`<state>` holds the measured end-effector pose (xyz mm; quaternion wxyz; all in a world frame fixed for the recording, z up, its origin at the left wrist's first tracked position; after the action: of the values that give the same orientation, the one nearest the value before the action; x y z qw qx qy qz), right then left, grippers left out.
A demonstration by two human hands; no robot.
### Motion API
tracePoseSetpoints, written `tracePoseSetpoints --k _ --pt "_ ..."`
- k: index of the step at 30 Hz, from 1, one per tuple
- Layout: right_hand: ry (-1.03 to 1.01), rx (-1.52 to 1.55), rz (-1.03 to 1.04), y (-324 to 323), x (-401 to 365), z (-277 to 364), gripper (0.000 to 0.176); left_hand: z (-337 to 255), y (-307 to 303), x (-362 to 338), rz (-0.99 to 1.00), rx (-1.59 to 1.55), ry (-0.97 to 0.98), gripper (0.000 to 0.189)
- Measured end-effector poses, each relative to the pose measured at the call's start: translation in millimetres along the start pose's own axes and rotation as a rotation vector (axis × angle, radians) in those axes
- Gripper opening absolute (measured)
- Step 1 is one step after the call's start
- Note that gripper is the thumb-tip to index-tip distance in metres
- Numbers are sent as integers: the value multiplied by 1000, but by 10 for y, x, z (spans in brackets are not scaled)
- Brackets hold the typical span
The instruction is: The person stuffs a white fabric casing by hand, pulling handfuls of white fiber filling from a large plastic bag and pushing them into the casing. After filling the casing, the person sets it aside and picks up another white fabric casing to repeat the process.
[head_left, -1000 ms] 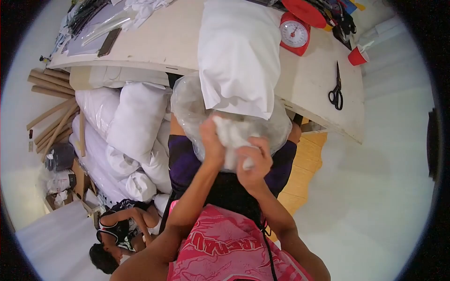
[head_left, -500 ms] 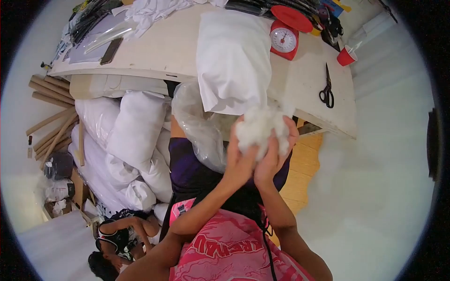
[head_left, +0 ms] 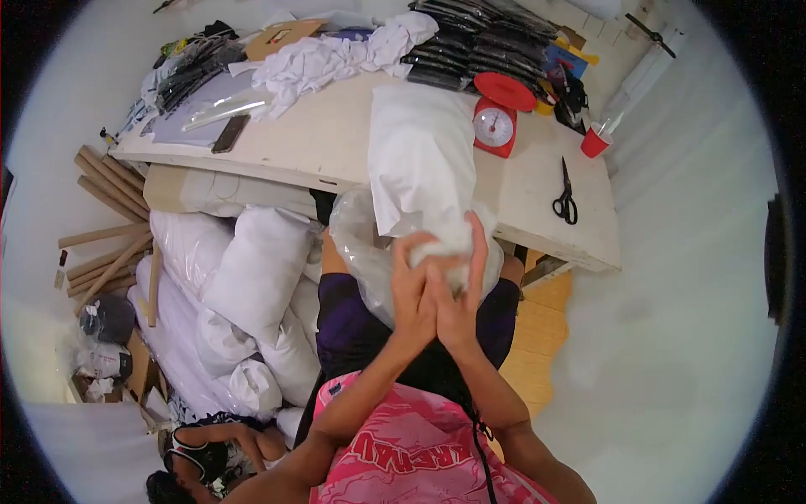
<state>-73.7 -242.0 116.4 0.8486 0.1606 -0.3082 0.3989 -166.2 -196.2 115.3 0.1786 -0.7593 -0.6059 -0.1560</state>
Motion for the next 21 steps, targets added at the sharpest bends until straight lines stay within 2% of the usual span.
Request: tracePoseSetpoints --k 1,2,3,4,5,6,7,9,10,11,12,13,14,15,17,18,20,21 --pt "91 137 -42 51 -8 -46 64 46 13 -43 76 -82 -87 31" --pt "125 244 -144 48 16 -31 51 81 7 -64 79 -85 -80 31" --pt "125 242 -146 18 0 -56 51 247 -17 -89 59 -227 -212 27" --pt "78 88 -71 -28 -32 -86 38 388 -31 -128 37 -368 -348 24" --pt "28 -64 4 -53 -53 -121 28 388 -33 -99 40 -369 -350 24" --pt "27 -65 -1 -73 -72 -189 28 383 -131 -17 -99 -383 -309 20" --pt "65 -27 20 -74 -133 -270 20 390 -236 21 -238 -393 -276 18" --pt "111 9 42 -127 -254 -373 14 606 -324 104 -292 -555 -398 19" --pt "48 -37 88 -153 -303 -351 17 725 -355 140 -314 -686 -468 16" --pt "-11 -81 136 -158 -349 -321 21 898 -445 182 -404 -670 -502 12" --pt "2 -80 140 -153 -346 -299 21 907 -495 228 -408 -773 -565 10" --pt "120 43 11 -211 -301 -331 30 905 -531 267 -410 -876 -625 10" --pt "237 164 -121 -261 -259 -366 40 996 -540 291 -354 -916 -561 17" --pt "242 108 -80 -254 -177 -341 59 961 -523 270 -356 -910 -570 17" --pt "218 179 -64 -187 -147 -399 62 809 -292 239 -192 -968 -609 29" --pt "182 251 -47 -137 -139 -393 66 695 -158 174 -75 -783 -582 41" --pt "144 201 0 -58 -99 -308 67 896 205 -107 11 -834 -751 46" --pt "99 157 56 -1 -64 -262 69 808 253 -167 16 -835 -754 46"
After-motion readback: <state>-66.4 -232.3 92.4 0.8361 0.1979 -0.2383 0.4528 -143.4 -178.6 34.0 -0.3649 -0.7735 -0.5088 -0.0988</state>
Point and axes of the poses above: each hand's wrist, its own x-axis towards the middle knuckle, its own y-axis out of the palm, z = x × y, the point moved 7 cm from there along x, towards the middle knuckle, and after that the axes turned 12 degrees about -y, right-handed, at the moved point
